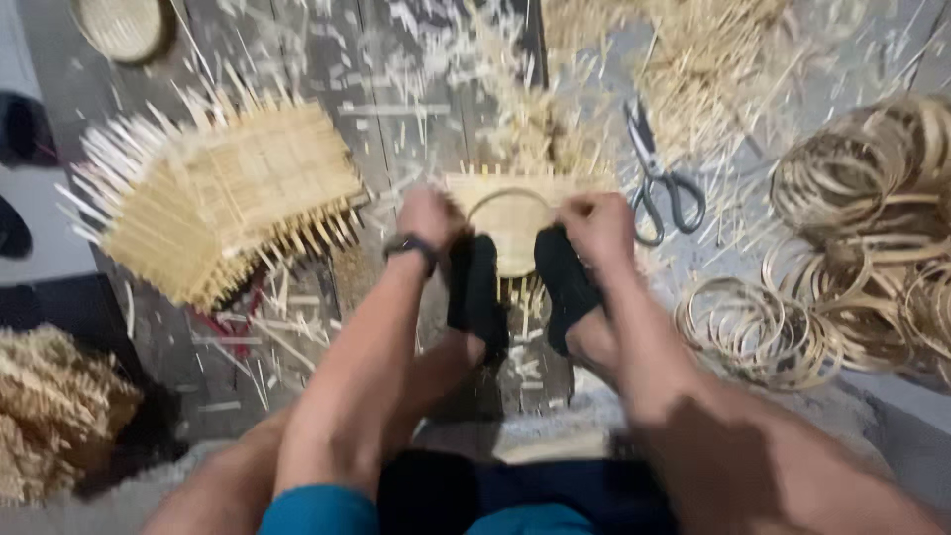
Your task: The person sits on the floor and repeatedly trims the edges of small woven bamboo mats using shears. They place a circular bamboo frame over each mat, trim the protruding strands, and set the finished pieces aside.
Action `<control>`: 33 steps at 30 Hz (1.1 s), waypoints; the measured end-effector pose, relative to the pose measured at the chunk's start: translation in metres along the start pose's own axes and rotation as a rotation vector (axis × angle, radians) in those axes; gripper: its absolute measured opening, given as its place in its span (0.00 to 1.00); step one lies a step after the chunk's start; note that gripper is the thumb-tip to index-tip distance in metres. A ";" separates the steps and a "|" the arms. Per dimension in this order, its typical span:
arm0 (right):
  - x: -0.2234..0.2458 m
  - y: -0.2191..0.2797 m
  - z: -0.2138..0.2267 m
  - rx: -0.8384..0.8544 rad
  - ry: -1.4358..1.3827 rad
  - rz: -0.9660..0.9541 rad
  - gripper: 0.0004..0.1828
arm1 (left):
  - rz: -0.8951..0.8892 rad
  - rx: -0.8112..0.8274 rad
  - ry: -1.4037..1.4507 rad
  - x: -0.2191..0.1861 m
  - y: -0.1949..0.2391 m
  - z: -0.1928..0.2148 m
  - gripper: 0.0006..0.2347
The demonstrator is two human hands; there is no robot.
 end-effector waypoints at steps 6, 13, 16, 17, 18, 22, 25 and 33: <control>-0.009 0.103 -0.092 0.268 -0.796 -0.713 0.17 | -0.741 -0.256 -0.017 -0.064 -0.005 -0.010 0.07; -0.039 0.103 -0.129 0.069 -0.659 -0.387 0.17 | -0.395 -0.243 0.190 -0.043 -0.011 -0.045 0.08; -0.040 0.102 -0.118 0.190 -0.738 -0.529 0.17 | -0.384 -0.244 0.238 -0.046 -0.002 -0.039 0.07; -0.038 0.096 -0.116 0.257 -0.819 -0.623 0.16 | -0.420 -0.276 0.256 -0.052 -0.005 -0.034 0.07; -0.034 0.087 -0.111 0.244 -0.809 -0.583 0.17 | -0.457 -0.308 0.275 -0.059 -0.009 -0.029 0.08; -0.037 0.099 -0.121 0.221 -0.785 -0.540 0.15 | -0.468 -0.339 0.241 -0.058 0.006 -0.028 0.08; -0.039 0.099 -0.131 0.158 -0.758 -0.504 0.15 | -0.425 -0.304 0.251 -0.058 0.004 -0.028 0.08; -0.014 0.086 -0.068 0.156 -0.433 -0.275 0.14 | -0.193 -0.206 0.327 -0.055 -0.013 -0.035 0.11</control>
Point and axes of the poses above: each hand's wrist, its own y-axis away from the middle knuckle, its own z-axis out of the back of the hand, x = y × z, the point moved 3 cm from there along -y, towards the middle knuckle, and after that the axes turned 2 degrees about x, right-handed, at the moved point
